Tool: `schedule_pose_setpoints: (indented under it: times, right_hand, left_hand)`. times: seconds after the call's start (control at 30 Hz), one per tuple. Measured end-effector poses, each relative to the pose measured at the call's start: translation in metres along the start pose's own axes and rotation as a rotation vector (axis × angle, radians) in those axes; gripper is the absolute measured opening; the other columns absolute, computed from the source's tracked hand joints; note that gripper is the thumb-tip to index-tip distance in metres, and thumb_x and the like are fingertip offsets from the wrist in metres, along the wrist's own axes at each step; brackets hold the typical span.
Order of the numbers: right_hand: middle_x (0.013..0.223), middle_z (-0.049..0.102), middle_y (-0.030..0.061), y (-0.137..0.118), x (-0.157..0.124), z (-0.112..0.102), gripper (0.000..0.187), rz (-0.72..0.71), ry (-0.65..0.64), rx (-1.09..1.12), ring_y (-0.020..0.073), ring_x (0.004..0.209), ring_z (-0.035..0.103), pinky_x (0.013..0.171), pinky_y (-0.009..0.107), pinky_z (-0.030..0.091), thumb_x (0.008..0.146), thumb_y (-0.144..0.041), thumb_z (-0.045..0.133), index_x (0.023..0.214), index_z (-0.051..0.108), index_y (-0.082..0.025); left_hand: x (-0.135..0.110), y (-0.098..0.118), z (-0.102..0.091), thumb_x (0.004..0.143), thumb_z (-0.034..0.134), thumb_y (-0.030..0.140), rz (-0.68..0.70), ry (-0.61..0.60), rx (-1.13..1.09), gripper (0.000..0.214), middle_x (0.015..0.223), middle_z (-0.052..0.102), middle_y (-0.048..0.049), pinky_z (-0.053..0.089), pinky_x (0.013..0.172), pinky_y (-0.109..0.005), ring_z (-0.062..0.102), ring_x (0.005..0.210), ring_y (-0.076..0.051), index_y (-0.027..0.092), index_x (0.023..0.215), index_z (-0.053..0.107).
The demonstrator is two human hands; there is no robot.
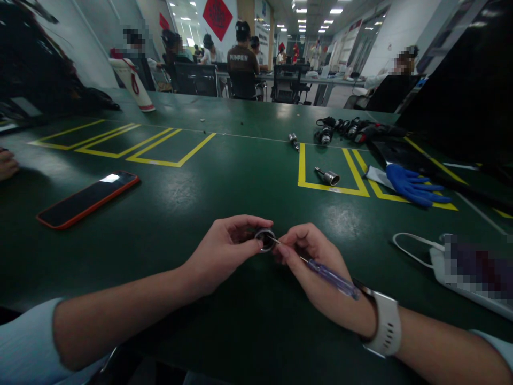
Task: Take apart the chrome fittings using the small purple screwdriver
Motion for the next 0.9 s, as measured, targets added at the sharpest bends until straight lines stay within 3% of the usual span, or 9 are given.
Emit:
schedule_pose_setpoints:
  times: [0.37, 0.5, 0.7, 0.8, 0.9]
  right_hand:
    - [0.078, 0.06, -0.0015, -0.008, -0.002, -0.001, 0.009, -0.075, 0.007, -0.065, 0.0113, 0.067, 0.059, 0.06, 0.025, 0.048, 0.086, -0.013, 0.053, 0.088, 0.052, -0.021]
    - [0.074, 0.059, -0.0018, -0.009, -0.002, -0.01, 0.006, -0.062, 0.058, 0.007, 0.0114, 0.063, 0.057, 0.057, 0.025, 0.046, 0.084, -0.017, 0.057, 0.083, 0.053, -0.021]
    - [0.076, 0.064, 0.0019, 0.006, 0.01, 0.0, 0.01, 0.198, -0.145, 0.202, 0.0134, 0.068, 0.059, 0.061, 0.027, 0.048, 0.084, -0.026, 0.06, 0.08, 0.06, -0.017]
    - [0.082, 0.066, 0.0035, 0.013, 0.016, 0.007, 0.012, 0.287, -0.148, 0.257, 0.0144, 0.074, 0.061, 0.069, 0.031, 0.049, 0.087, -0.025, 0.053, 0.083, 0.06, -0.016]
    - [0.08, 0.065, 0.003, 0.016, 0.019, 0.012, 0.011, 0.307, -0.122, 0.213, 0.0139, 0.072, 0.06, 0.067, 0.031, 0.049, 0.086, -0.022, 0.051, 0.082, 0.059, -0.016]
  left_hand:
    - [0.001, 0.001, 0.0, 0.067, 0.069, 0.01, 0.012, 0.005, 0.018, 0.026, 0.092, 0.073, -0.0042, 0.051, 0.078, -0.028, 0.066, 0.086, -0.017, 0.016, 0.093, 0.07]
    - [0.005, 0.006, -0.011, 0.066, 0.071, 0.011, 0.031, 0.071, 0.004, 0.028, 0.088, 0.073, -0.0034, 0.051, 0.078, -0.026, 0.066, 0.085, -0.016, 0.016, 0.093, 0.069]
    - [0.01, 0.02, -0.04, 0.063, 0.073, 0.012, 0.092, 0.254, -0.087, 0.029, 0.087, 0.071, -0.0032, 0.051, 0.078, -0.026, 0.066, 0.083, -0.016, 0.014, 0.092, 0.067]
    - [0.01, 0.021, -0.044, 0.063, 0.073, 0.012, 0.084, 0.259, -0.115, 0.029, 0.089, 0.07, -0.0035, 0.052, 0.079, -0.027, 0.066, 0.084, -0.017, 0.014, 0.091, 0.066]
    - [0.01, 0.019, -0.043, 0.064, 0.073, 0.012, 0.052, 0.234, -0.115, 0.028, 0.093, 0.069, -0.0042, 0.053, 0.079, -0.028, 0.066, 0.086, -0.017, 0.014, 0.091, 0.066]
Point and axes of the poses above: each hand's wrist, its own x-axis towards the middle knuckle, its own z-axis out of the palm, y = z × x, the point moved 7 cm from there along x, towards the middle knuckle
